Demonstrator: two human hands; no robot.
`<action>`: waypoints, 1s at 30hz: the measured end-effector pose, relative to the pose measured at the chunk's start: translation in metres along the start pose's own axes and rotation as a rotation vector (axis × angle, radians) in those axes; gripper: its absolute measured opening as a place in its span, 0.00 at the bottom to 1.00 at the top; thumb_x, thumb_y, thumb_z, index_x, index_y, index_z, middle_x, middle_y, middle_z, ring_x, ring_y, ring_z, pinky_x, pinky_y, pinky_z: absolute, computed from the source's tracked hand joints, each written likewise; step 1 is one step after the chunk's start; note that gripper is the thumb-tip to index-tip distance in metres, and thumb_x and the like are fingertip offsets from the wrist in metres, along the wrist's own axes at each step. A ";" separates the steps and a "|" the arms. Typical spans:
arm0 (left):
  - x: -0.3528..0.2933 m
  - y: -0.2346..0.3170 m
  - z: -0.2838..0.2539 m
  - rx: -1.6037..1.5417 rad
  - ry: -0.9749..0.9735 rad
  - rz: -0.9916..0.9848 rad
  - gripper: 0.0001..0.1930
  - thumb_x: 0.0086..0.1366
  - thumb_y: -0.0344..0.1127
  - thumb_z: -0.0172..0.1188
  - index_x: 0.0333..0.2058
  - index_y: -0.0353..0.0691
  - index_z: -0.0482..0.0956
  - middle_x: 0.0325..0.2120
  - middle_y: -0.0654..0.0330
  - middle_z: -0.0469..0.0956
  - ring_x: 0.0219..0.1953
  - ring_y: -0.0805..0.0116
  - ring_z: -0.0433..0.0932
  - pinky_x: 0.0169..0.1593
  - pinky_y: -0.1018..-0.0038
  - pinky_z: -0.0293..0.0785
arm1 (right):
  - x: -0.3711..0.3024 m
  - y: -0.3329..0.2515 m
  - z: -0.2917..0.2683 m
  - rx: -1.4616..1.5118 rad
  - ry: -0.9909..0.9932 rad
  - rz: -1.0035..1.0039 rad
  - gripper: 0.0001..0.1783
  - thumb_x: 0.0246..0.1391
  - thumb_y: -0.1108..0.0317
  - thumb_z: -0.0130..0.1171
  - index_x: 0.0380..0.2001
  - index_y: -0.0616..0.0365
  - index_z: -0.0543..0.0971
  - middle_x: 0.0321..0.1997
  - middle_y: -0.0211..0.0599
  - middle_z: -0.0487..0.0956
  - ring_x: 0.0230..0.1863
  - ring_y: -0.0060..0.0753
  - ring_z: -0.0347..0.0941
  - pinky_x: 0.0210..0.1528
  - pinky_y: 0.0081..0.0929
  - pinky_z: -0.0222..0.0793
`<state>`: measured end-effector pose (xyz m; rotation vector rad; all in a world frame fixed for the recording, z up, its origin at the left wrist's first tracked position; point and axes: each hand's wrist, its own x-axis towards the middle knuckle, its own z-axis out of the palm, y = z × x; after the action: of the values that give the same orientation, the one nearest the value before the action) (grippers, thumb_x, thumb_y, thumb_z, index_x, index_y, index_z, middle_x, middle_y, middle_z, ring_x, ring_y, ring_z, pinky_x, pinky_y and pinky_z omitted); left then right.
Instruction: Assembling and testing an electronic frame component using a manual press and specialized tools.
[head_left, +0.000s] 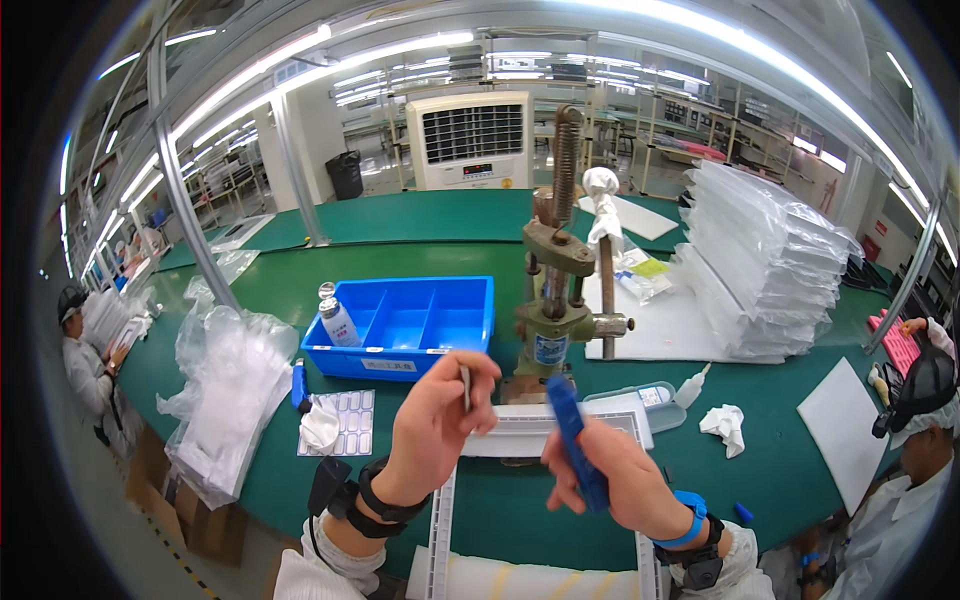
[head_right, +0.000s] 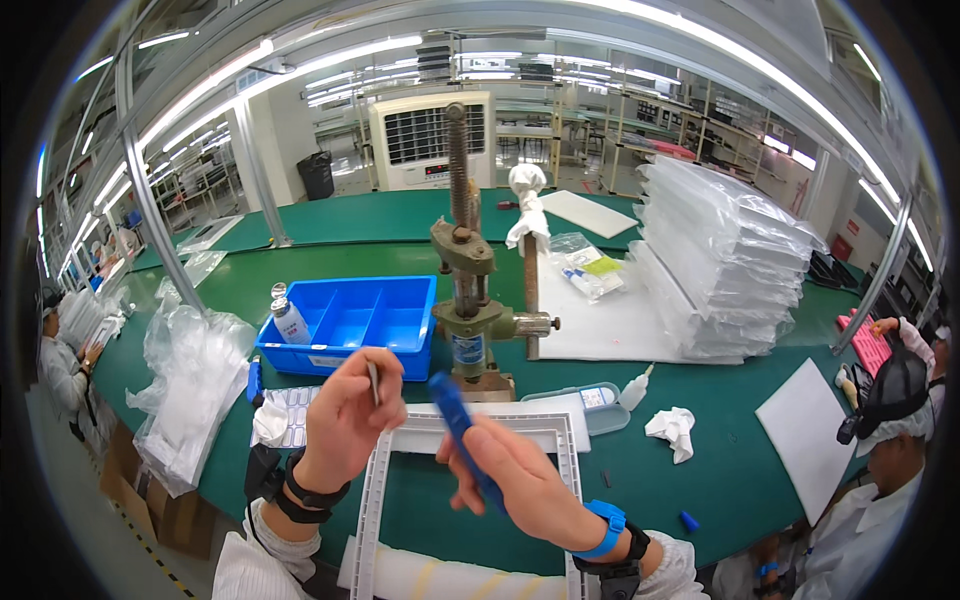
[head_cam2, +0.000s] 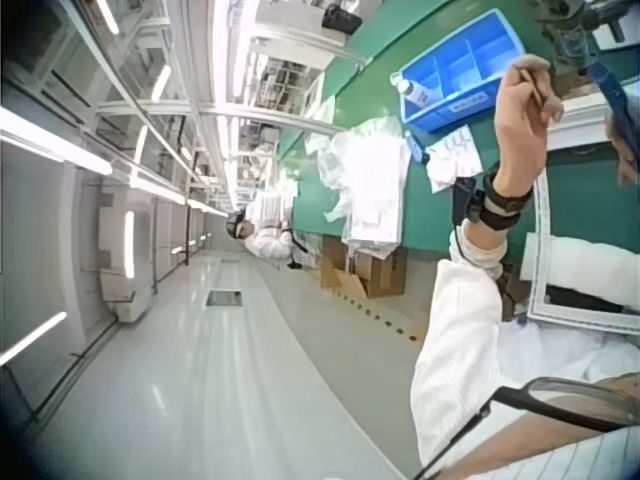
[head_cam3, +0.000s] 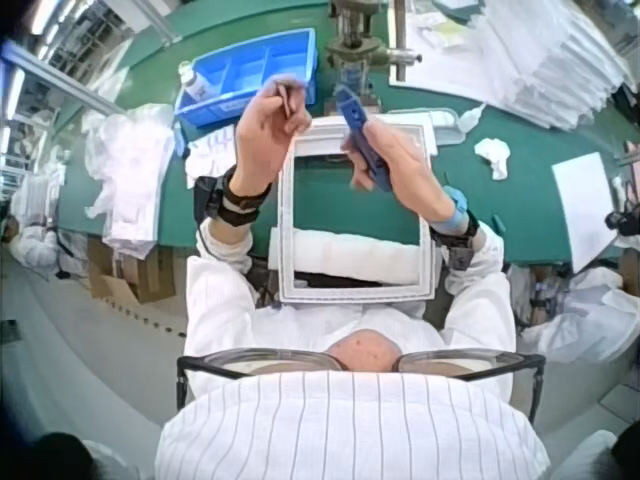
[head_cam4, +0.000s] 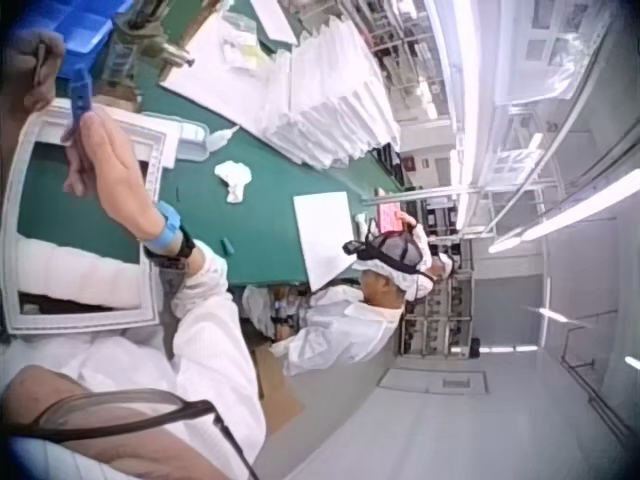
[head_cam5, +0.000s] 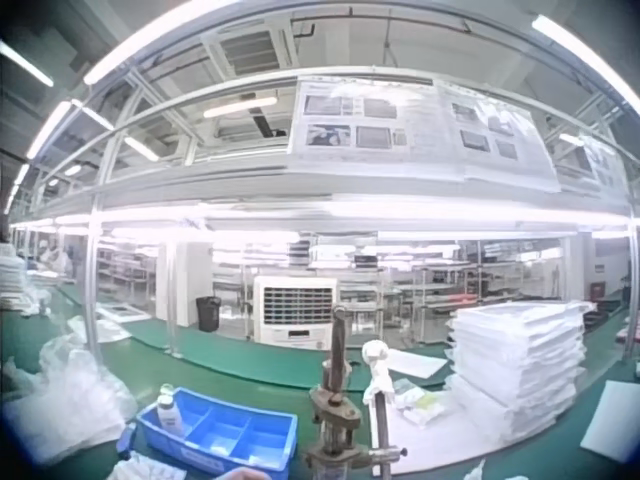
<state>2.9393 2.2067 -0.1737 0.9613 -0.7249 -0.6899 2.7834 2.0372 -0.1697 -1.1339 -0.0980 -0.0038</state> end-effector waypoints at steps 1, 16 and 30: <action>0.002 -0.001 0.006 -0.061 0.074 0.149 0.13 0.68 0.36 0.43 0.45 0.38 0.70 0.30 0.64 0.69 0.26 0.76 0.65 0.35 0.76 0.64 | 0.003 0.004 0.001 0.008 -0.013 0.011 0.17 0.71 0.60 0.44 0.47 0.64 0.71 0.28 0.30 0.69 0.23 0.19 0.66 0.37 0.25 0.72; -0.012 -0.001 0.026 -0.240 0.024 0.260 0.16 0.75 0.30 0.42 0.58 0.36 0.64 0.42 0.57 0.73 0.56 0.57 0.75 0.61 0.63 0.72 | 0.006 0.009 0.012 -0.332 -0.022 0.156 0.18 0.72 0.59 0.41 0.41 0.63 0.73 0.20 0.27 0.67 0.17 0.15 0.61 0.21 0.19 0.54; -0.010 -0.001 0.022 -0.213 0.063 0.248 0.20 0.76 0.30 0.42 0.63 0.34 0.61 0.41 0.57 0.74 0.52 0.59 0.78 0.56 0.68 0.75 | 0.004 0.005 0.009 -0.332 -0.006 0.184 0.18 0.72 0.58 0.41 0.39 0.63 0.72 0.20 0.27 0.67 0.18 0.15 0.60 0.21 0.19 0.54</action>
<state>2.9160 2.2044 -0.1683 0.6815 -0.6863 -0.5057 2.7870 2.0477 -0.1701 -1.4718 0.0034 0.1521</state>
